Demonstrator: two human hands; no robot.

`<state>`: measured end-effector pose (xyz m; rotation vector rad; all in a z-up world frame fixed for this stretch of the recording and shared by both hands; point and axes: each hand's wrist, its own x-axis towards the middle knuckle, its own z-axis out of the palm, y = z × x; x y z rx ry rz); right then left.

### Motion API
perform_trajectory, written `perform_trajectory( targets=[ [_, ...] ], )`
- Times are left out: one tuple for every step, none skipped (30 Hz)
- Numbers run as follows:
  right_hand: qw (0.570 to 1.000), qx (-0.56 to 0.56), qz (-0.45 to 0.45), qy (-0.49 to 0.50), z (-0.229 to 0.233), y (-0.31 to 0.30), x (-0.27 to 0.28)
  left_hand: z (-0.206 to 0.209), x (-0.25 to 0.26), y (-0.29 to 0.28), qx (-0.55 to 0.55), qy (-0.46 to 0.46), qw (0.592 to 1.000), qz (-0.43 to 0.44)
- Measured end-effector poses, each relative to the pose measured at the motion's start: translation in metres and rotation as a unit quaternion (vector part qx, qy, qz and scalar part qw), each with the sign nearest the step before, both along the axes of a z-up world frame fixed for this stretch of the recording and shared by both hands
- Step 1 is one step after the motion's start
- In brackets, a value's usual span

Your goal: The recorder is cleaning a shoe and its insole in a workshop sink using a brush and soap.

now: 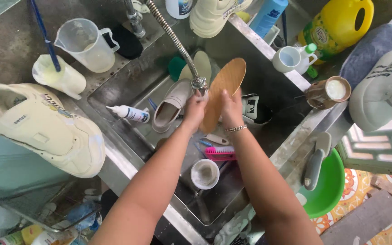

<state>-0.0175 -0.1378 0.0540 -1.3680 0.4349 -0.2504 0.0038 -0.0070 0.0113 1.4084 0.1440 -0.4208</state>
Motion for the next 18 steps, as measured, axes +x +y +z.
perform_trajectory(
  targets=[
    [1.000, 0.002, -0.001, 0.006, 0.007, -0.008, -0.002, 0.000, 0.001, 0.000, 0.002, 0.006, 1.000, -0.001],
    [0.991, -0.114, 0.013, -0.062, 0.014, -0.016, -0.005, 0.000, 0.002, 0.001, -0.088, 0.037, 0.995, 0.016],
    [0.965, -0.227, 0.030, -0.130, 0.021, -0.025, -0.006, 0.000, 0.005, 0.001, -0.176, 0.068, 0.981, 0.035],
    [0.966, -0.226, 0.029, -0.124, 0.038, -0.025, -0.016, 0.021, 0.001, 0.004, -0.174, 0.073, 0.981, 0.035],
    [0.968, -0.240, 0.035, -0.070, 0.057, -0.026, -0.021, 0.042, 0.004, 0.006, -0.207, 0.117, 0.970, 0.054],
    [0.966, -0.254, 0.041, -0.015, 0.075, -0.027, -0.026, 0.064, 0.007, 0.008, -0.240, 0.161, 0.955, 0.074],
    [0.967, -0.252, 0.043, -0.014, 0.068, -0.034, -0.029, 0.052, 0.009, 0.008, -0.239, 0.163, 0.954, 0.077],
    [0.889, -0.454, -0.008, -0.058, 0.060, -0.041, -0.031, 0.039, 0.010, 0.008, -0.291, 0.113, 0.948, 0.061],
    [0.766, -0.633, -0.055, -0.100, 0.052, -0.047, -0.036, 0.025, 0.010, 0.009, -0.341, 0.063, 0.937, 0.046],
    [0.767, -0.632, -0.051, -0.098, 0.061, -0.037, -0.035, 0.033, 0.007, 0.011, -0.340, 0.066, 0.937, 0.048],
    [0.758, -0.643, -0.065, -0.086, 0.071, -0.028, -0.033, 0.042, 0.006, 0.009, -0.365, 0.070, 0.926, 0.071],
    [0.748, -0.655, -0.079, -0.074, 0.082, -0.019, -0.031, 0.052, 0.006, 0.009, -0.389, 0.074, 0.913, 0.093],
    [0.748, -0.654, -0.078, -0.078, 0.072, -0.012, -0.026, 0.047, 0.005, 0.007, -0.390, 0.070, 0.913, 0.095],
    [0.817, -0.572, -0.036, -0.062, 0.061, -0.004, -0.021, 0.041, 0.004, 0.006, -0.356, 0.054, 0.925, 0.118],
    [0.875, -0.483, 0.010, -0.044, 0.051, 0.005, -0.017, 0.036, 0.003, 0.005, -0.322, 0.040, 0.935, 0.140],
    [0.875, -0.482, 0.013, -0.048, 0.019, 0.009, -0.009, 0.046, -0.003, 0.004, -0.322, 0.037, 0.935, 0.144],
    [0.957, -0.286, 0.046, -0.018, -0.014, 0.015, 0.000, 0.055, -0.009, 0.003, -0.290, -0.014, 0.947, 0.139],
    [0.994, -0.076, 0.078, 0.013, -0.046, 0.022, 0.009, 0.065, -0.015, 0.003, -0.257, -0.065, 0.955, 0.132]
  ],
)
